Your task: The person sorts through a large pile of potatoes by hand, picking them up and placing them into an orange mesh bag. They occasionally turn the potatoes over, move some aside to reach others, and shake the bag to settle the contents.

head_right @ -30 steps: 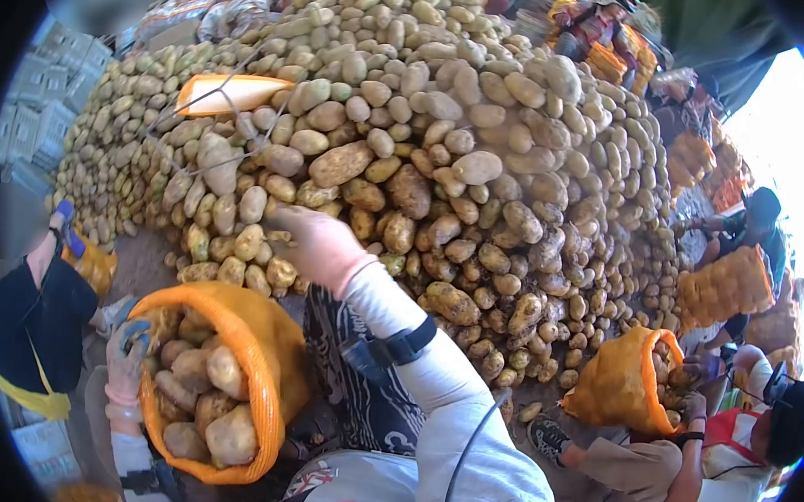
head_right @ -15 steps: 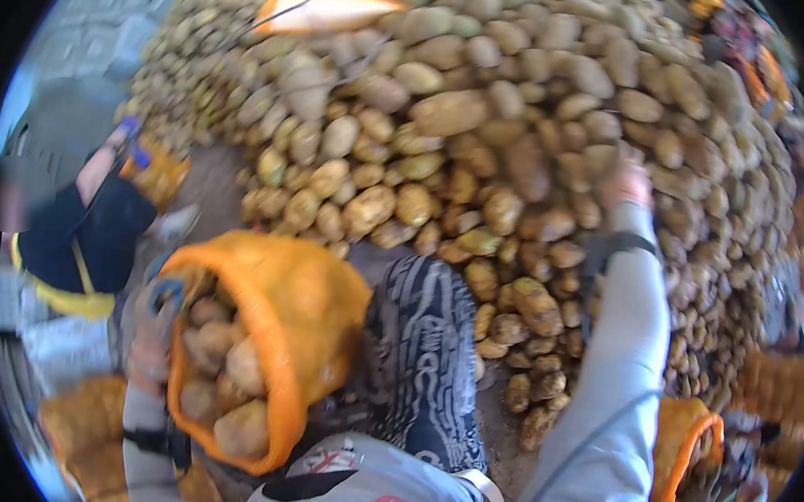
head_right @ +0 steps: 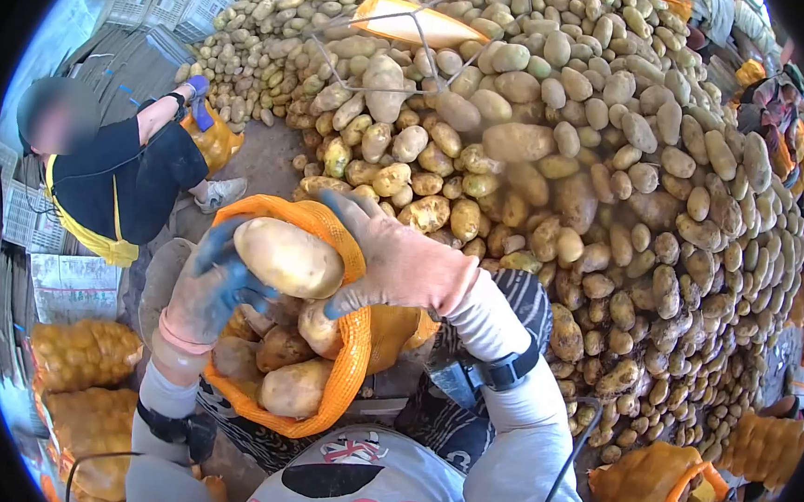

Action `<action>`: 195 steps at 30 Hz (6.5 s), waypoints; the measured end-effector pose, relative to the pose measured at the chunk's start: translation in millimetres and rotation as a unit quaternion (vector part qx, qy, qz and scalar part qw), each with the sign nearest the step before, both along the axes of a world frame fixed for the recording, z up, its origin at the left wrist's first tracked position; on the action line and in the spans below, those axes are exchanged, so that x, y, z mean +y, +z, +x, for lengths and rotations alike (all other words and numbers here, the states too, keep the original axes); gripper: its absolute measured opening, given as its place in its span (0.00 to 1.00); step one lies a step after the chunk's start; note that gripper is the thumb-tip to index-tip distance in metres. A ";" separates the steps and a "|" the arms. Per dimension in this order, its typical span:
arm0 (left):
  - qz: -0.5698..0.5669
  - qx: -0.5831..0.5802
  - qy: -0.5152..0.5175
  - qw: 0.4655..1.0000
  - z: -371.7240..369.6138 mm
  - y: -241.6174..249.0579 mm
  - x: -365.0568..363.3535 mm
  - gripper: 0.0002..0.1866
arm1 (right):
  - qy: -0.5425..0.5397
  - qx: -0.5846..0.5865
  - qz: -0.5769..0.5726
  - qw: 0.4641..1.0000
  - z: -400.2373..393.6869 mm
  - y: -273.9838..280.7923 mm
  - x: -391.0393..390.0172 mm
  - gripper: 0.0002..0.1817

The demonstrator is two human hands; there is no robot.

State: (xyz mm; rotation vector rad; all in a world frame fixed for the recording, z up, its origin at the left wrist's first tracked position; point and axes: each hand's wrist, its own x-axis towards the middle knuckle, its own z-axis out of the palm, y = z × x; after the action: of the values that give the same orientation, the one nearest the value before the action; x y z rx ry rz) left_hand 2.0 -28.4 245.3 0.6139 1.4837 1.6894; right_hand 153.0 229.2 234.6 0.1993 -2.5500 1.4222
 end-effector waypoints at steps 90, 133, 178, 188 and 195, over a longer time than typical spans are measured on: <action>-0.208 0.610 -0.042 0.764 -55.7 23.3 38.3 0.31 | -0.100 0.085 -0.595 0.793 35.2 -81.3 135.4 0.42; -0.151 0.389 -0.055 0.907 -79.4 17.8 64.2 0.43 | -0.477 -0.329 0.208 0.788 129.8 -248.0 197.1 0.19; 0.041 0.218 0.165 0.961 0.7 29.3 -44.1 0.30 | -0.137 -0.127 0.084 0.979 -27.7 14.1 0.6 0.33; -0.348 0.705 0.058 0.615 28.1 -11.7 26.4 0.34 | -0.020 -0.172 -0.079 0.982 1.2 16.0 43.5 0.30; -0.320 0.657 0.058 0.680 26.9 -8.8 20.0 0.29 | -0.107 -0.243 0.275 0.924 11.5 -159.9 175.3 0.17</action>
State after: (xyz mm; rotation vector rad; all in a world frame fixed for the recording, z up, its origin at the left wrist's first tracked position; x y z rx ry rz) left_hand 28.9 -8.4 236.5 1.4609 2.9235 0.4309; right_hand 164.5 404.5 74.7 -0.3891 -3.1979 0.7057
